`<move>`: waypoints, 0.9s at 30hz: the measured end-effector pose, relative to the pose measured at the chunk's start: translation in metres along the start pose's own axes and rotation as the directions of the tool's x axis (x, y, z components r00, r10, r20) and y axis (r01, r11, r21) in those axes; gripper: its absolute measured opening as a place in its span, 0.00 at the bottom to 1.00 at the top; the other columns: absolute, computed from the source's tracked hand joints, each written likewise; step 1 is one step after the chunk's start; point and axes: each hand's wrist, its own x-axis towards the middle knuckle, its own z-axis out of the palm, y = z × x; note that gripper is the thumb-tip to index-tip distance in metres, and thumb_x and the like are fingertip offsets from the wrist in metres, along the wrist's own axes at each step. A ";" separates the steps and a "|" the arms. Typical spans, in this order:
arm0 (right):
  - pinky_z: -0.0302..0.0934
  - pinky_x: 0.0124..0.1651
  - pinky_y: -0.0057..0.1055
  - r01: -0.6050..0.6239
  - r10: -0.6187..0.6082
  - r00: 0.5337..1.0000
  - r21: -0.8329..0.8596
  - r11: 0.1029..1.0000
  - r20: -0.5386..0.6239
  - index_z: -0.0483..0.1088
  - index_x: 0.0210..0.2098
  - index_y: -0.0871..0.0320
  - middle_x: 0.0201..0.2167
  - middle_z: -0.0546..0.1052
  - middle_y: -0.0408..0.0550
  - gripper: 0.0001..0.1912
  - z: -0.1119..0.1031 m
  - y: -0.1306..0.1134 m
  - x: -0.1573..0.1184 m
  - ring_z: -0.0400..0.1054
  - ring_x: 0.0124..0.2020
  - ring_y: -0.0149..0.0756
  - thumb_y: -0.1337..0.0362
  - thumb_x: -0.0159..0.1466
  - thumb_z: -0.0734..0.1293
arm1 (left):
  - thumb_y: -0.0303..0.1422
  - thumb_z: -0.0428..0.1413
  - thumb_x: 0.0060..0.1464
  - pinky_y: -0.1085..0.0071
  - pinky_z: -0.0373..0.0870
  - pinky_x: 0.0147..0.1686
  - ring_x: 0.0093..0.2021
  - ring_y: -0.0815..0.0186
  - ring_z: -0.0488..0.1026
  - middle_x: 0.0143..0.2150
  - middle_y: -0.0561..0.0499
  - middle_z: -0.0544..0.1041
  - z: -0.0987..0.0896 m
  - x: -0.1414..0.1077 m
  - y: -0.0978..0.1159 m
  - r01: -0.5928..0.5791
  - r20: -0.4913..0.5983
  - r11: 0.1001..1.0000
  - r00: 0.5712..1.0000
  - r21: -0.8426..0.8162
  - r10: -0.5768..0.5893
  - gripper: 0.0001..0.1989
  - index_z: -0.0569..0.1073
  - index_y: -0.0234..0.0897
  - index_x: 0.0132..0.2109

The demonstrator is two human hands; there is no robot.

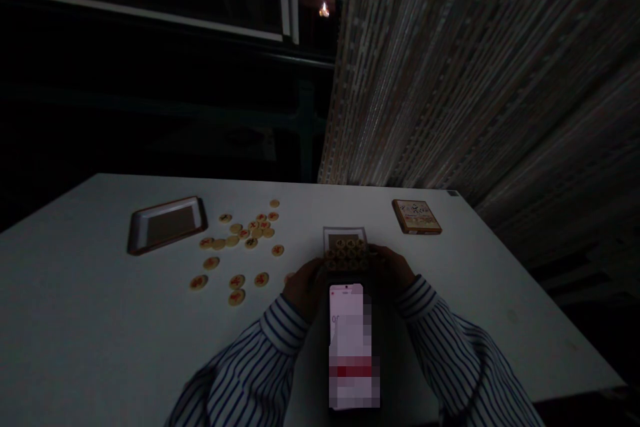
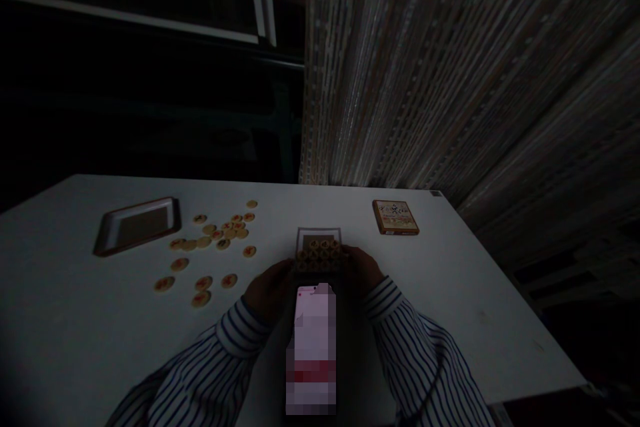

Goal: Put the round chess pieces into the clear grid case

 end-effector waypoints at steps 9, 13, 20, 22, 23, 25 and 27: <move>0.64 0.43 0.32 -0.013 0.014 1.000 0.042 0.999 -0.027 0.65 0.48 0.59 0.43 0.73 0.51 0.18 0.006 0.006 0.000 0.68 0.42 0.36 0.63 0.59 0.57 | 0.37 0.45 0.52 0.64 0.68 0.43 0.42 0.62 0.72 0.42 0.45 0.75 0.004 -0.002 -0.010 -0.040 0.043 0.999 0.998 0.021 0.039 0.19 0.68 0.33 0.48; 0.65 0.42 0.33 0.000 0.001 1.000 0.057 0.998 -0.021 0.65 0.48 0.60 0.42 0.73 0.51 0.19 0.008 0.011 0.000 0.68 0.41 0.37 0.62 0.59 0.57 | 0.37 0.46 0.51 0.65 0.69 0.43 0.41 0.62 0.72 0.42 0.46 0.75 0.006 -0.003 -0.013 -0.030 0.028 0.999 0.999 0.037 0.029 0.19 0.69 0.34 0.48; 0.63 0.44 0.35 0.015 -0.014 0.999 0.021 1.000 -0.033 0.66 0.47 0.61 0.43 0.72 0.52 0.19 0.006 0.006 0.000 0.67 0.43 0.37 0.66 0.57 0.58 | 0.37 0.45 0.51 0.64 0.69 0.43 0.41 0.62 0.72 0.41 0.47 0.76 0.009 -0.002 -0.015 -0.049 0.012 0.999 0.999 0.016 0.048 0.19 0.70 0.35 0.47; 0.64 0.44 0.34 0.014 -0.014 1.000 0.024 1.000 -0.027 0.65 0.47 0.61 0.43 0.72 0.53 0.19 0.005 0.006 0.000 0.67 0.43 0.37 0.66 0.57 0.58 | 0.37 0.46 0.51 0.64 0.69 0.43 0.41 0.62 0.72 0.41 0.46 0.76 0.009 -0.002 -0.016 -0.048 0.027 0.999 0.998 0.014 0.048 0.18 0.70 0.35 0.47; 0.64 0.44 0.34 0.015 -0.015 1.000 0.029 0.999 -0.024 0.65 0.47 0.61 0.43 0.72 0.53 0.19 0.006 0.006 0.000 0.67 0.43 0.37 0.66 0.57 0.58 | 0.37 0.46 0.51 0.64 0.69 0.43 0.41 0.61 0.72 0.42 0.46 0.76 0.009 -0.001 -0.017 -0.046 0.031 0.999 0.998 0.013 0.046 0.19 0.70 0.35 0.47; 0.64 0.43 0.34 0.022 -0.021 0.999 0.038 0.999 -0.024 0.65 0.48 0.61 0.43 0.72 0.53 0.19 0.006 0.007 0.000 0.67 0.43 0.37 0.65 0.58 0.57 | 0.37 0.46 0.51 0.63 0.68 0.44 0.43 0.61 0.72 0.42 0.45 0.75 0.009 -0.001 -0.019 -0.040 0.030 0.999 0.999 0.008 0.040 0.19 0.69 0.34 0.47; 0.64 0.43 0.34 0.030 -0.029 0.999 0.041 0.999 -0.032 0.65 0.47 0.59 0.42 0.73 0.51 0.18 0.007 0.008 0.000 0.67 0.43 0.37 0.65 0.58 0.57 | 0.38 0.46 0.51 0.63 0.68 0.44 0.43 0.61 0.71 0.42 0.45 0.75 0.009 -0.001 -0.020 -0.036 0.029 0.999 0.999 -0.003 0.036 0.20 0.69 0.33 0.48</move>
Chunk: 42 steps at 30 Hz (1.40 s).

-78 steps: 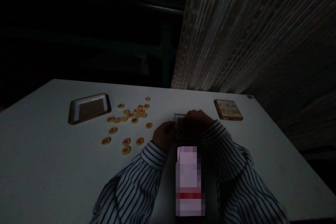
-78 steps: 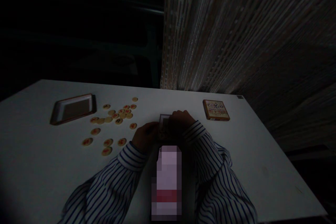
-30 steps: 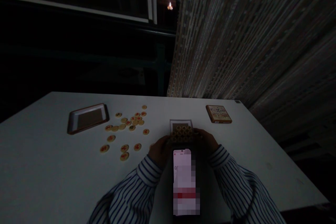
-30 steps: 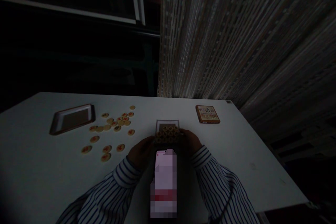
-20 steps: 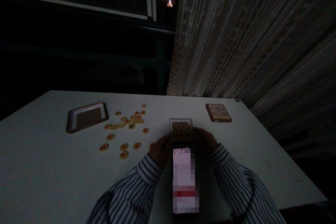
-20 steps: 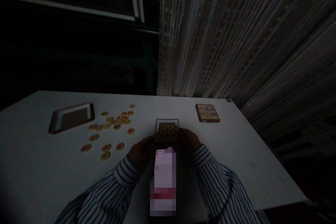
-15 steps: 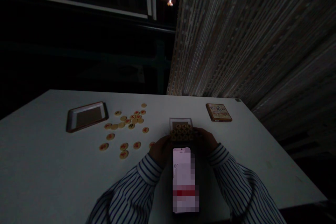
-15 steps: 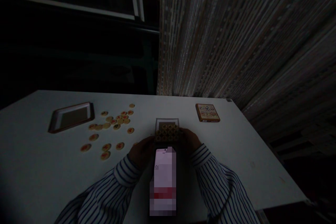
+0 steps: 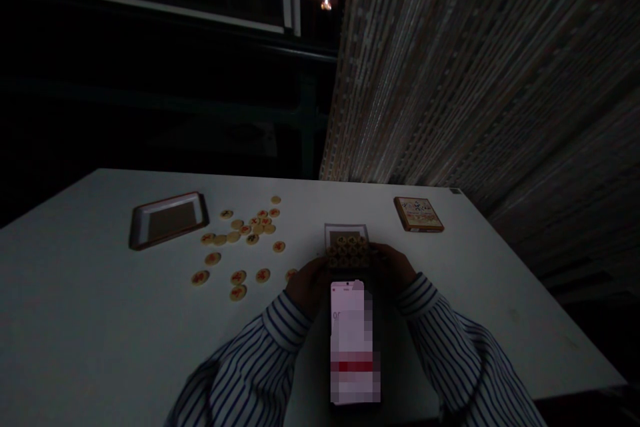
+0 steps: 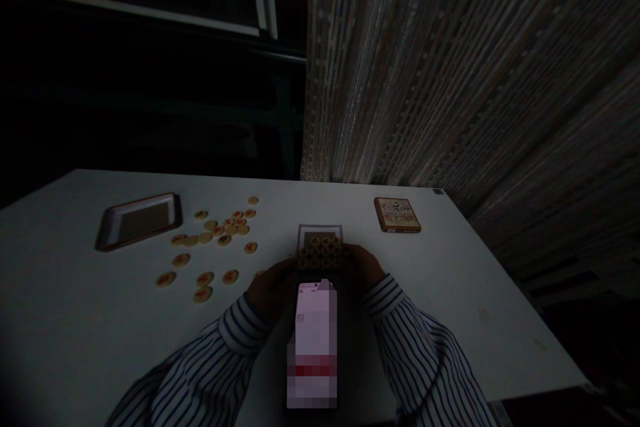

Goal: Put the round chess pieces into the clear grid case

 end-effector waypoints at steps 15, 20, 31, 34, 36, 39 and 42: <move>0.65 0.41 0.33 0.039 -0.039 0.999 -0.007 0.999 -0.033 0.65 0.46 0.59 0.41 0.73 0.51 0.18 0.004 0.009 0.001 0.68 0.40 0.36 0.64 0.57 0.58 | 0.37 0.46 0.50 0.64 0.70 0.42 0.42 0.62 0.72 0.41 0.45 0.75 -0.001 -0.001 0.004 -0.006 -0.004 1.000 1.000 0.008 0.006 0.18 0.69 0.34 0.46; 0.65 0.38 0.32 0.020 -0.020 0.998 0.010 1.000 -0.053 0.65 0.45 0.61 0.40 0.73 0.52 0.18 0.003 0.007 0.000 0.68 0.38 0.35 0.64 0.57 0.58 | 0.38 0.49 0.47 0.65 0.70 0.40 0.39 0.62 0.73 0.39 0.47 0.76 -0.002 -0.002 0.007 0.025 -0.125 0.999 0.992 -0.043 -0.030 0.16 0.72 0.36 0.41; 0.64 0.33 0.30 0.020 -0.017 0.990 0.022 1.000 -0.142 0.68 0.38 0.60 0.33 0.74 0.50 0.13 -0.002 0.002 -0.001 0.68 0.32 0.33 0.61 0.58 0.57 | 0.35 0.51 0.46 0.69 0.71 0.36 0.34 0.66 0.73 0.33 0.49 0.76 -0.011 -0.004 0.021 0.049 -0.196 0.989 0.978 -0.141 -0.077 0.10 0.71 0.36 0.34; 0.64 0.33 0.31 0.027 -0.027 0.986 0.000 1.000 -0.167 0.68 0.35 0.59 0.32 0.74 0.49 0.12 -0.003 0.003 0.000 0.68 0.31 0.33 0.62 0.58 0.56 | 0.36 0.50 0.47 0.70 0.71 0.34 0.31 0.67 0.73 0.30 0.49 0.76 -0.014 -0.005 0.024 0.058 -0.173 0.991 0.982 -0.120 -0.079 0.10 0.71 0.36 0.34; 0.64 0.33 0.31 0.029 -0.029 0.983 -0.005 1.000 -0.182 0.69 0.34 0.59 0.31 0.74 0.49 0.12 -0.003 0.002 0.000 0.67 0.31 0.33 0.61 0.58 0.56 | 0.36 0.50 0.48 0.71 0.71 0.33 0.31 0.67 0.73 0.29 0.49 0.76 -0.016 -0.005 0.026 0.053 -0.145 0.994 0.987 -0.096 -0.067 0.10 0.71 0.35 0.33; 0.63 0.33 0.30 0.026 -0.027 0.979 -0.008 1.000 -0.203 0.69 0.33 0.60 0.30 0.74 0.49 0.12 -0.004 0.002 0.001 0.67 0.31 0.33 0.61 0.58 0.57 | 0.34 0.49 0.48 0.71 0.71 0.33 0.31 0.67 0.73 0.29 0.49 0.76 -0.019 -0.006 0.027 0.035 -0.110 0.997 0.993 -0.066 -0.042 0.09 0.72 0.35 0.33; 0.63 0.33 0.31 0.018 -0.020 0.972 -0.011 1.000 -0.234 0.69 0.32 0.60 0.30 0.74 0.50 0.13 -0.005 0.001 0.001 0.67 0.30 0.33 0.61 0.58 0.57 | 0.34 0.49 0.48 0.72 0.70 0.31 0.30 0.67 0.73 0.29 0.49 0.76 -0.020 -0.008 0.029 0.014 -0.097 0.998 0.995 -0.064 -0.021 0.09 0.72 0.35 0.32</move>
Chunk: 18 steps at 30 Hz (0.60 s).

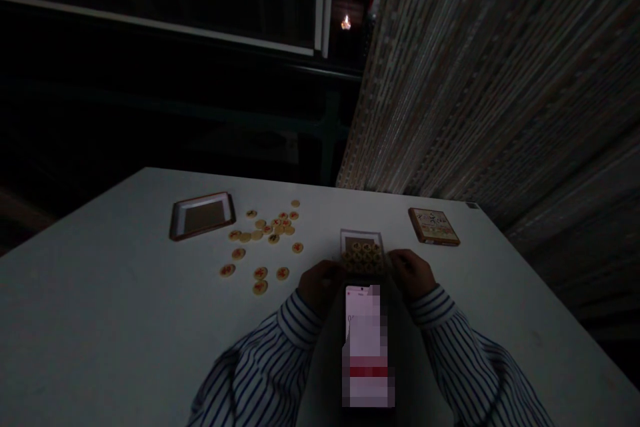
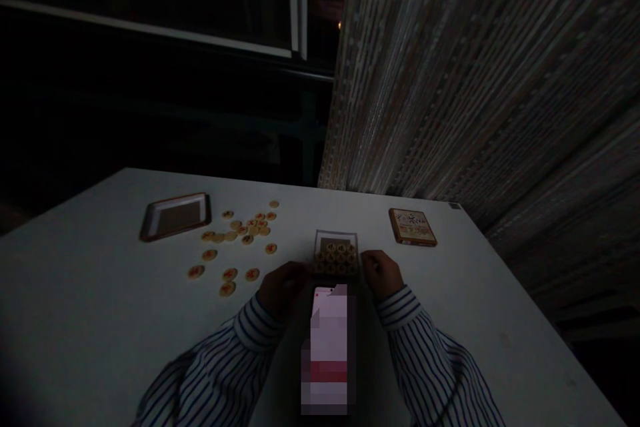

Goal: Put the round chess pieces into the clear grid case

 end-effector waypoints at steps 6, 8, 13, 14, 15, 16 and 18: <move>0.63 0.33 0.31 0.007 -0.007 0.998 -0.008 1.000 -0.058 0.69 0.31 0.60 0.29 0.74 0.50 0.13 -0.003 -0.001 0.000 0.67 0.29 0.34 0.59 0.57 0.58 | 0.34 0.50 0.48 0.72 0.70 0.31 0.29 0.68 0.73 0.28 0.48 0.76 -0.010 -0.006 0.004 -0.046 -0.011 0.999 0.999 -0.011 0.046 0.08 0.72 0.35 0.31; 0.63 0.32 0.30 0.033 -0.034 0.997 -0.020 0.999 -0.067 0.69 0.31 0.60 0.29 0.74 0.49 0.13 -0.004 -0.003 -0.001 0.67 0.28 0.34 0.58 0.58 0.58 | 0.32 0.51 0.47 0.72 0.70 0.31 0.29 0.68 0.73 0.28 0.49 0.76 -0.016 -0.009 0.006 -0.080 -0.017 0.997 0.997 -0.007 0.079 0.07 0.72 0.35 0.31; 0.62 0.31 0.30 0.116 -0.119 0.992 -0.060 0.991 -0.051 0.69 0.31 0.59 0.28 0.74 0.50 0.13 -0.009 -0.015 0.001 0.67 0.28 0.34 0.58 0.58 0.58 | 0.31 0.50 0.47 0.72 0.70 0.31 0.29 0.68 0.72 0.28 0.49 0.76 -0.030 -0.016 0.004 -0.171 0.000 0.985 0.985 0.010 0.171 0.07 0.72 0.35 0.30; 0.62 0.31 0.30 0.135 -0.139 0.989 -0.070 0.988 -0.043 0.69 0.31 0.59 0.28 0.74 0.49 0.13 -0.010 -0.018 0.002 0.67 0.28 0.34 0.58 0.58 0.58 | 0.31 0.50 0.47 0.72 0.70 0.31 0.29 0.68 0.72 0.28 0.49 0.76 -0.034 -0.016 0.004 -0.184 0.001 0.983 0.983 0.028 0.184 0.07 0.72 0.35 0.30; 0.63 0.32 0.31 0.159 -0.162 0.986 -0.077 0.984 -0.031 0.69 0.31 0.59 0.28 0.74 0.50 0.13 -0.011 -0.022 0.003 0.67 0.29 0.34 0.58 0.59 0.58 | 0.31 0.50 0.47 0.72 0.70 0.31 0.29 0.68 0.72 0.28 0.48 0.76 -0.037 -0.016 0.004 -0.194 0.004 0.979 0.981 0.056 0.194 0.07 0.72 0.36 0.30; 0.63 0.33 0.31 0.182 -0.185 0.982 -0.082 0.980 -0.023 0.69 0.31 0.58 0.29 0.74 0.50 0.13 -0.012 -0.026 0.004 0.67 0.30 0.35 0.58 0.59 0.57 | 0.31 0.49 0.47 0.72 0.70 0.31 0.29 0.68 0.72 0.29 0.49 0.76 -0.041 -0.016 0.004 -0.202 0.006 0.976 0.979 0.086 0.202 0.07 0.72 0.36 0.31; 0.63 0.35 0.32 0.228 -0.229 0.973 -0.089 0.969 0.001 0.68 0.31 0.58 0.30 0.74 0.50 0.12 -0.014 -0.033 0.007 0.67 0.32 0.35 0.59 0.59 0.57 | 0.30 0.50 0.47 0.72 0.69 0.32 0.30 0.68 0.72 0.29 0.49 0.76 -0.052 -0.015 0.004 -0.206 0.007 0.969 0.978 0.134 0.207 0.07 0.72 0.36 0.31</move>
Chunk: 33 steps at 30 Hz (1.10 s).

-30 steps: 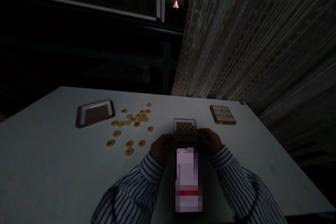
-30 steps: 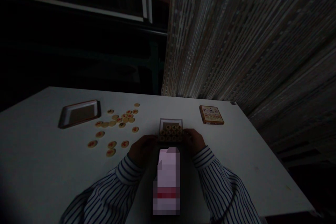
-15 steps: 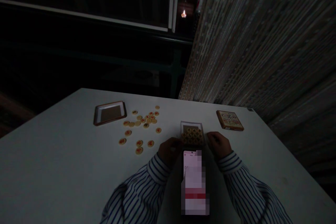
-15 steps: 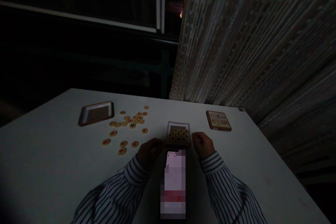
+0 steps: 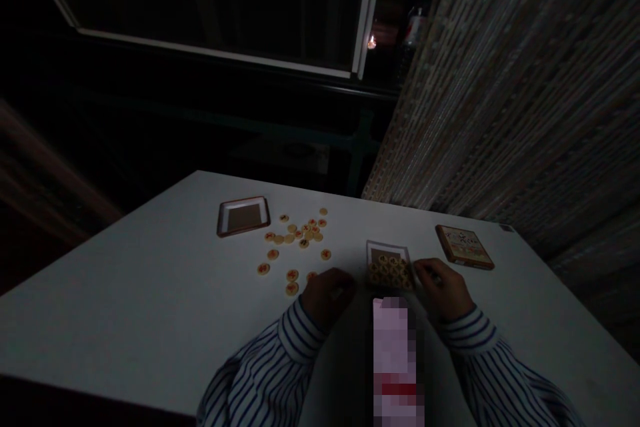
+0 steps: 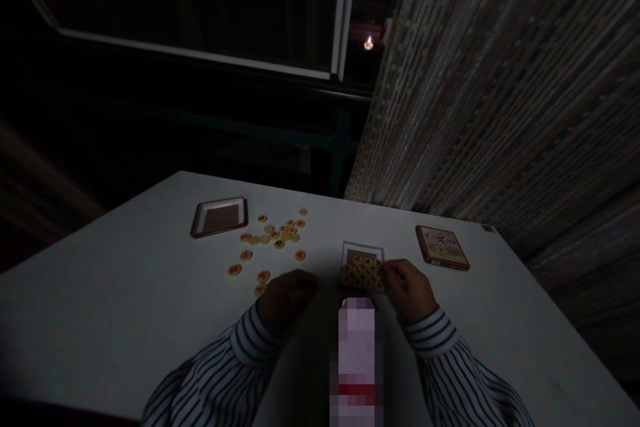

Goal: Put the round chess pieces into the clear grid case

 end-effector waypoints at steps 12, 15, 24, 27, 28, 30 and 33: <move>0.60 0.39 0.34 0.219 -0.196 0.955 -0.084 0.972 0.222 0.69 0.35 0.58 0.33 0.74 0.50 0.11 0.009 -0.038 0.036 0.66 0.36 0.37 0.62 0.59 0.56 | 0.39 0.51 0.47 0.70 0.68 0.37 0.33 0.66 0.72 0.30 0.49 0.76 -0.082 -0.015 -0.040 0.212 -0.308 0.977 0.930 -0.002 -0.202 0.12 0.73 0.36 0.32; 0.59 0.39 0.34 0.262 -0.227 0.938 -0.109 0.959 0.263 0.69 0.35 0.57 0.33 0.74 0.50 0.12 0.016 -0.049 0.045 0.66 0.35 0.36 0.62 0.59 0.56 | 0.42 0.50 0.46 0.69 0.69 0.37 0.32 0.66 0.72 0.30 0.49 0.76 -0.100 -0.019 -0.050 0.286 -0.383 0.958 0.882 -0.026 -0.274 0.14 0.72 0.35 0.32; 0.57 0.41 0.34 0.337 -0.268 0.893 -0.144 0.930 0.360 0.69 0.35 0.58 0.34 0.74 0.48 0.11 0.036 -0.084 0.082 0.66 0.36 0.37 0.65 0.59 0.57 | 0.41 0.51 0.45 0.70 0.69 0.37 0.33 0.65 0.73 0.32 0.50 0.77 -0.135 0.004 -0.067 0.345 -0.468 0.937 0.838 0.055 -0.281 0.15 0.74 0.35 0.33; 0.58 0.41 0.32 0.333 -0.264 0.890 -0.135 0.933 0.372 0.70 0.34 0.57 0.33 0.74 0.48 0.10 0.047 -0.092 0.097 0.66 0.36 0.36 0.65 0.58 0.58 | 0.41 0.50 0.46 0.69 0.68 0.38 0.35 0.64 0.73 0.33 0.48 0.77 -0.135 0.022 -0.074 0.328 -0.436 0.939 0.863 0.100 -0.255 0.16 0.73 0.34 0.36; 0.58 0.41 0.32 0.330 -0.260 0.890 -0.133 0.935 0.375 0.70 0.34 0.57 0.32 0.74 0.47 0.10 0.051 -0.094 0.103 0.67 0.36 0.36 0.64 0.58 0.58 | 0.41 0.49 0.47 0.69 0.68 0.39 0.36 0.63 0.73 0.33 0.48 0.77 -0.134 0.028 -0.077 0.321 -0.428 0.941 0.870 0.111 -0.246 0.16 0.73 0.34 0.36; 0.58 0.41 0.31 0.316 -0.247 0.887 -0.126 0.940 0.389 0.70 0.33 0.57 0.32 0.75 0.48 0.10 0.061 -0.095 0.115 0.67 0.36 0.36 0.65 0.57 0.58 | 0.40 0.48 0.48 0.68 0.67 0.39 0.36 0.63 0.73 0.33 0.48 0.77 -0.127 0.042 -0.084 0.326 -0.422 0.937 0.873 0.129 -0.245 0.16 0.73 0.34 0.36; 0.58 0.40 0.30 0.296 -0.217 0.883 -0.134 0.946 0.417 0.70 0.33 0.57 0.32 0.75 0.48 0.10 0.076 -0.095 0.134 0.67 0.35 0.35 0.65 0.57 0.58 | 0.37 0.47 0.49 0.69 0.67 0.38 0.36 0.64 0.73 0.34 0.48 0.77 -0.113 0.058 -0.091 0.326 -0.387 0.933 0.889 0.156 -0.246 0.14 0.73 0.34 0.36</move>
